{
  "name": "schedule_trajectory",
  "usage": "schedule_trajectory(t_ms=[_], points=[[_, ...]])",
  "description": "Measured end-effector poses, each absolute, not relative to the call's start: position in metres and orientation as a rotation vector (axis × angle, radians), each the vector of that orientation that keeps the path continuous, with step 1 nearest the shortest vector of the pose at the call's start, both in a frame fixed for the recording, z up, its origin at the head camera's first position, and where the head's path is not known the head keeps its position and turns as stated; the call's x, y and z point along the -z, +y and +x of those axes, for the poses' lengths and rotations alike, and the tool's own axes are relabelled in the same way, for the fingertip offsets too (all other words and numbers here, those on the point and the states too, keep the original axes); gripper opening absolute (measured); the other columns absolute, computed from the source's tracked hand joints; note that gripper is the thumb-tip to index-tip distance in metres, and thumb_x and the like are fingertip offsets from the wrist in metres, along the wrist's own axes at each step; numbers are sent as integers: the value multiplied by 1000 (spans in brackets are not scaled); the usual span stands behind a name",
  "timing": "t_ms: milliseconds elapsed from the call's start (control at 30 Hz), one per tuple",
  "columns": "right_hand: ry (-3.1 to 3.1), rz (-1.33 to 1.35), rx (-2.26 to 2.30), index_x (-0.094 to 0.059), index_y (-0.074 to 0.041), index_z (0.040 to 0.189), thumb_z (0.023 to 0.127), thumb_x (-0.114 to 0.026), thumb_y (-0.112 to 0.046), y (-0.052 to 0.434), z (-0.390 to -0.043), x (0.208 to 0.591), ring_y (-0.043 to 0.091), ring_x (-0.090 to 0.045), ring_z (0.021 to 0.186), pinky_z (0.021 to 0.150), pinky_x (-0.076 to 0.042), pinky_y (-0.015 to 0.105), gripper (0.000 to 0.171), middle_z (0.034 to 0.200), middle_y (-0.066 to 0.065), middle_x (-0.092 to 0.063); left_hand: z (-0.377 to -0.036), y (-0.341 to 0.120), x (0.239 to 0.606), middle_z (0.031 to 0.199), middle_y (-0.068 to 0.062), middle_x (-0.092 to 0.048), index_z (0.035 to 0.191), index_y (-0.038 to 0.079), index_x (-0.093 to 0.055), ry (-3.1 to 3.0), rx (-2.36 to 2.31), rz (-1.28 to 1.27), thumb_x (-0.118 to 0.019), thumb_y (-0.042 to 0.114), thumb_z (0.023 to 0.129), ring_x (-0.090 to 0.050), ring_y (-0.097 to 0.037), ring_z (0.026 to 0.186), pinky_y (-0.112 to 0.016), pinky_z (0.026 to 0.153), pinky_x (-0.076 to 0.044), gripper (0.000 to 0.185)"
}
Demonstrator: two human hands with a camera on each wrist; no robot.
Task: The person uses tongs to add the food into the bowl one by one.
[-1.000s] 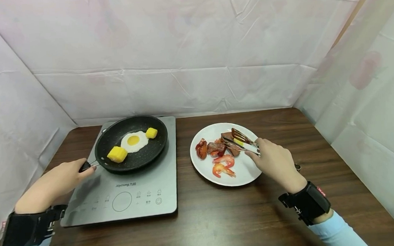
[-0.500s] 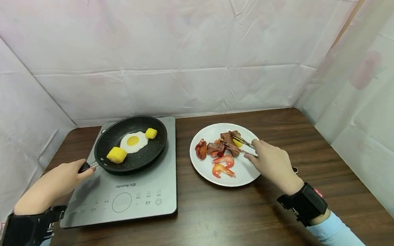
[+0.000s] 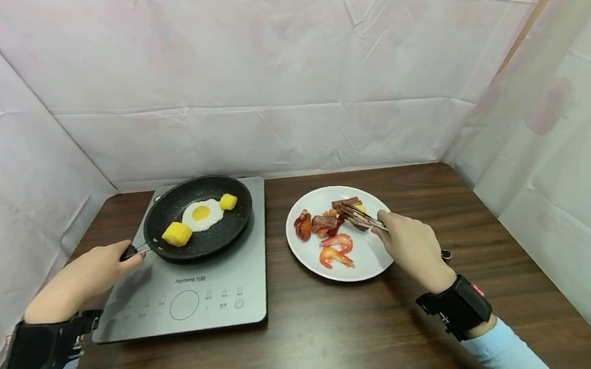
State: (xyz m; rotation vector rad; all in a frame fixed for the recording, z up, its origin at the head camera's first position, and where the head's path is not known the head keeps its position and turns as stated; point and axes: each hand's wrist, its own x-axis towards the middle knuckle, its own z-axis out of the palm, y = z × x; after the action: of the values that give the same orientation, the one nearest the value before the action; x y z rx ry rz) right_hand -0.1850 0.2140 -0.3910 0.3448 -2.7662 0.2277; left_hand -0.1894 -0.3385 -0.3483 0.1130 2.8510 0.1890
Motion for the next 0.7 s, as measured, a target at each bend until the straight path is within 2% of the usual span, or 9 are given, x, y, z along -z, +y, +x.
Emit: schedule_trajectory(t_ms=[233,333,700], points=[[-2769,338,-221,-57,-12,90,95,-71,-26,214,-186,391,15,-40,48,43,-24,31,20,60,0,-46,-189,-338,347,123,-37,-63,142,-19,-41,2854,-195,103,-45,44,103,-67,-39,97,-58,81,-52,74],[-2779,329,-225,-56,-12,89,95,-70,-27,214,-185,391,16,-40,48,43,-24,31,21,60,0,-46,-189,-337,346,115,-32,-66,141,-18,-42,2851,-203,100,-45,43,104,-64,-32,89,-53,76,-52,72],[-2821,305,-256,-58,-12,92,97,-68,-29,217,-183,390,17,-41,49,43,-25,32,20,60,0,-48,-188,-334,345,94,-19,-65,134,-15,-48,2855,-230,90,-46,42,104,-58,-25,78,-43,67,-48,65]])
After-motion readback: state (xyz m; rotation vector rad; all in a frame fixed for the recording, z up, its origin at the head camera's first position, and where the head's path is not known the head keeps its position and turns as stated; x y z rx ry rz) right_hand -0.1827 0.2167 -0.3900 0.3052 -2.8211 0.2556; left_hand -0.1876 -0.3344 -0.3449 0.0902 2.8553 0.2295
